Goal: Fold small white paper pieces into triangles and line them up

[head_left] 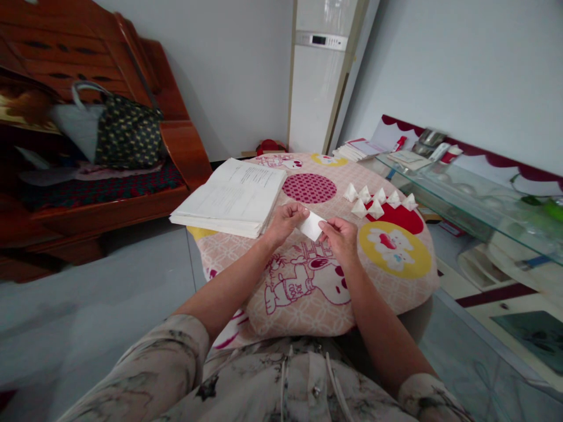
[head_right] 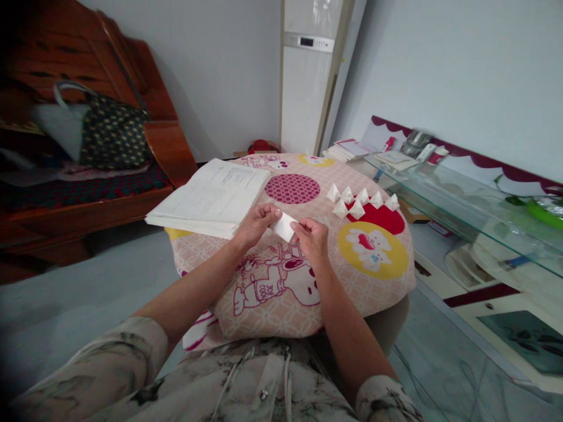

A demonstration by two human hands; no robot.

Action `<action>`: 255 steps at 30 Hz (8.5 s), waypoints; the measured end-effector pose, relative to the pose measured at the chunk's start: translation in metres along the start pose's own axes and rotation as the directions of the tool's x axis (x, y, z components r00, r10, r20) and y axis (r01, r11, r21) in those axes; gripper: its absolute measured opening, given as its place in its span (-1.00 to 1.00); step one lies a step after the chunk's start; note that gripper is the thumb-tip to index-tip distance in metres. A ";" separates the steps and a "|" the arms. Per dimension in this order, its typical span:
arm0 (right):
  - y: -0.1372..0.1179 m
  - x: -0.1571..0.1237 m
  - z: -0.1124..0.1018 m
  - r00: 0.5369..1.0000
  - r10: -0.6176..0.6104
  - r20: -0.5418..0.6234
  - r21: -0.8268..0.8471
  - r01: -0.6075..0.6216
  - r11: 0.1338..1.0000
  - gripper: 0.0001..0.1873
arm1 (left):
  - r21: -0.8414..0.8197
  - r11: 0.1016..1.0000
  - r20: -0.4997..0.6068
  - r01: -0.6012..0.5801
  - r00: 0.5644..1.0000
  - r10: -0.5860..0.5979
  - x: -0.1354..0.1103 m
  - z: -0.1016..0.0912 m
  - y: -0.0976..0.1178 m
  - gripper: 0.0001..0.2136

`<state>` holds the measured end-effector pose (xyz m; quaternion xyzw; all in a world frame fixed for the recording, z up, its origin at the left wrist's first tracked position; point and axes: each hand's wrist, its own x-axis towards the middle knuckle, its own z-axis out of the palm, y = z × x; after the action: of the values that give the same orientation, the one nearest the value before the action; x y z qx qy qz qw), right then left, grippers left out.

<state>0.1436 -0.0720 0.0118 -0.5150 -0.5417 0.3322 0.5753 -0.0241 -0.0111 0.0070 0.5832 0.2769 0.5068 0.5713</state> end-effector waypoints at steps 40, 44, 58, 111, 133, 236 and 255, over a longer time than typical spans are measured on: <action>0.005 0.001 -0.032 0.900 0.136 0.414 -0.209 -0.052 0.977 -0.76 | 0.515 0.810 0.244 -0.279 0.954 0.173 -0.002 -0.009 0.006 -0.72; 0.000 -0.001 -0.031 0.879 0.165 0.448 -0.282 -0.036 0.959 -0.80 | 0.487 0.840 0.268 -0.241 0.956 0.119 -0.002 -0.009 0.006 -0.73; 0.007 0.000 -0.029 0.892 0.225 0.392 -0.134 -0.186 0.973 -0.83 | 0.342 0.930 0.110 -0.138 0.988 0.106 0.005 -0.014 0.000 -0.64; 0.006 0.009 -0.031 0.991 0.131 0.003 0.110 -0.131 0.985 -0.79 | 0.133 0.989 0.315 0.063 0.944 -0.103 0.000 -0.006 0.002 -0.68; 0.016 0.009 -0.028 0.999 0.004 0.048 -0.068 -0.001 0.998 -0.74 | 0.371 0.922 0.209 0.113 0.957 -0.201 -0.002 0.005 -0.005 -0.71; 0.028 0.005 -0.002 0.973 0.120 -0.195 0.003 -0.122 0.993 -0.69 | 0.007 0.840 0.248 0.542 0.813 -0.527 -0.009 0.023 -0.008 -0.78; 0.021 0.009 -0.004 0.905 -0.231 -0.358 -0.308 0.119 0.944 -0.62 | -0.056 0.821 0.217 0.568 0.810 -0.545 -0.008 0.013 0.006 -0.88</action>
<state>0.1525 -0.0592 -0.0057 -0.5951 -0.5025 0.0902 0.6207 -0.0166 -0.0246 0.0126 0.4871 0.3492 0.2743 0.7520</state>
